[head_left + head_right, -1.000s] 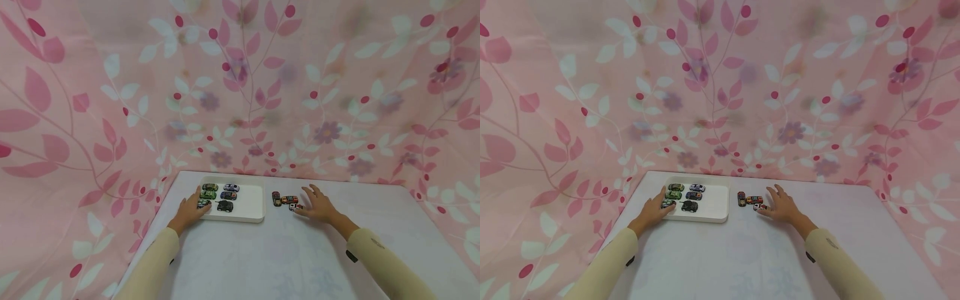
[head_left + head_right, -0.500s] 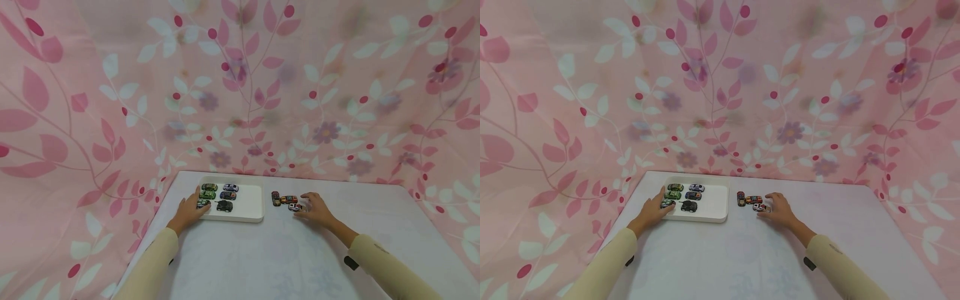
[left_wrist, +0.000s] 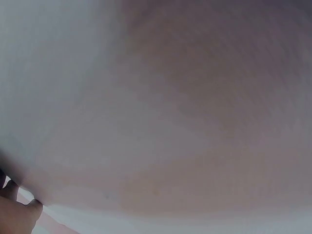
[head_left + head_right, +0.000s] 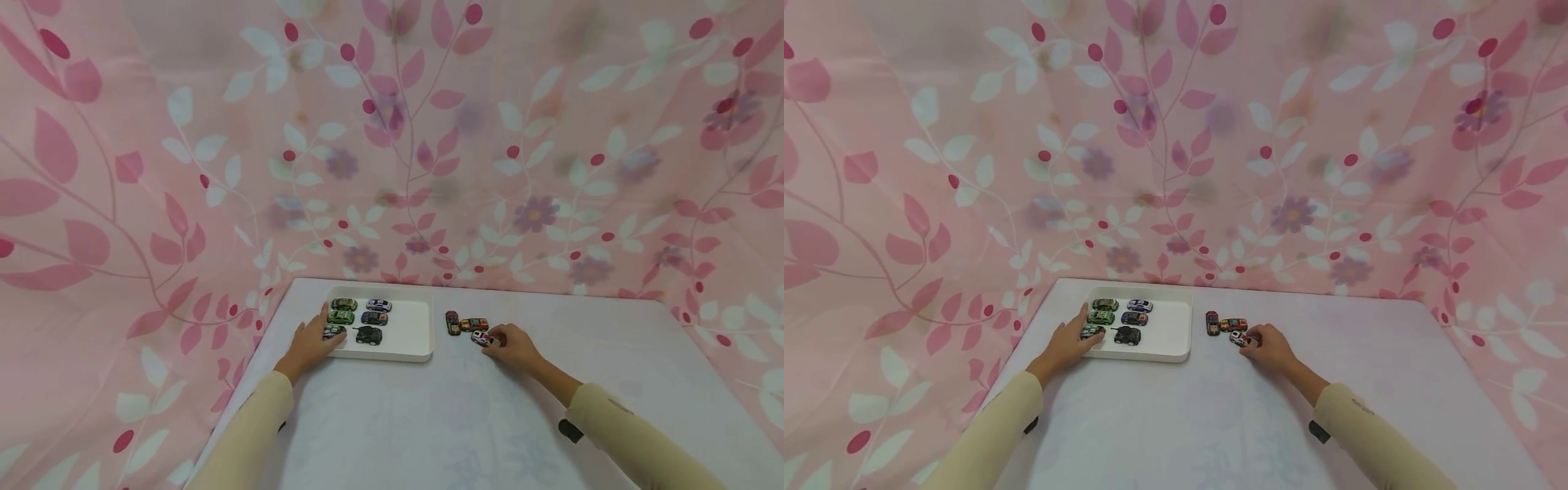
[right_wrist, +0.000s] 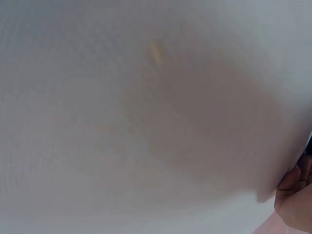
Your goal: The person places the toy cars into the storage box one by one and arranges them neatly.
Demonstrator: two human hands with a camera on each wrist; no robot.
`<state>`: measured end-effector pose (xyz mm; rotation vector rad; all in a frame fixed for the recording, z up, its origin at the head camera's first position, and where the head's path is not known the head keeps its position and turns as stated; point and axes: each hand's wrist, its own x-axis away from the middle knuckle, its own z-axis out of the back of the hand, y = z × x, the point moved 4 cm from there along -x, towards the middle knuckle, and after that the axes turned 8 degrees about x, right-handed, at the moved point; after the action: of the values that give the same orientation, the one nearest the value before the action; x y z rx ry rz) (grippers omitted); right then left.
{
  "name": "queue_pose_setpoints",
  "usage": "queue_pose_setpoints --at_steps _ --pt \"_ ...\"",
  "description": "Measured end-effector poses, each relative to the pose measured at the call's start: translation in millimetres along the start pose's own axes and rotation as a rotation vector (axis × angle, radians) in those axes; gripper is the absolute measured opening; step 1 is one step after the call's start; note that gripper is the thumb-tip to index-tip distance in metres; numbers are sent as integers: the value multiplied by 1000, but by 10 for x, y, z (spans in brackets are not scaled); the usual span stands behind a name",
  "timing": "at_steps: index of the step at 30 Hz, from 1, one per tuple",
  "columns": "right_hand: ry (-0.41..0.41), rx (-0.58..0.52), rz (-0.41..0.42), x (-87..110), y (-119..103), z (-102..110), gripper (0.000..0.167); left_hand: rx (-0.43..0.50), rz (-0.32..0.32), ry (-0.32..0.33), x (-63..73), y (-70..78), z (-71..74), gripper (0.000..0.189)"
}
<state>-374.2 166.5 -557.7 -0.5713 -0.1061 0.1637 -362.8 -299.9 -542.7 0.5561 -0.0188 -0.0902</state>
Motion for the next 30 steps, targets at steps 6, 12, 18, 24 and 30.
queue_pose_setpoints --at_steps 6,12,18,24,30 --pt "14 28 6 26 -41 -11 46 -11 -18 12 -8 24 32 96" --pt "-19 18 38 58 -110 -18 45 -6 -10 3 9 47 51 95" --pt "-37 -3 39 86 -165 -39 41 1 4 7 8 12 30 100" --pt "-79 -23 53 161 -265 -122 36 -9 21 -26 11 -47 -36 112" --pt "-81 -38 141 178 -441 -174 32 13 26 -29 10 -7 19 118"
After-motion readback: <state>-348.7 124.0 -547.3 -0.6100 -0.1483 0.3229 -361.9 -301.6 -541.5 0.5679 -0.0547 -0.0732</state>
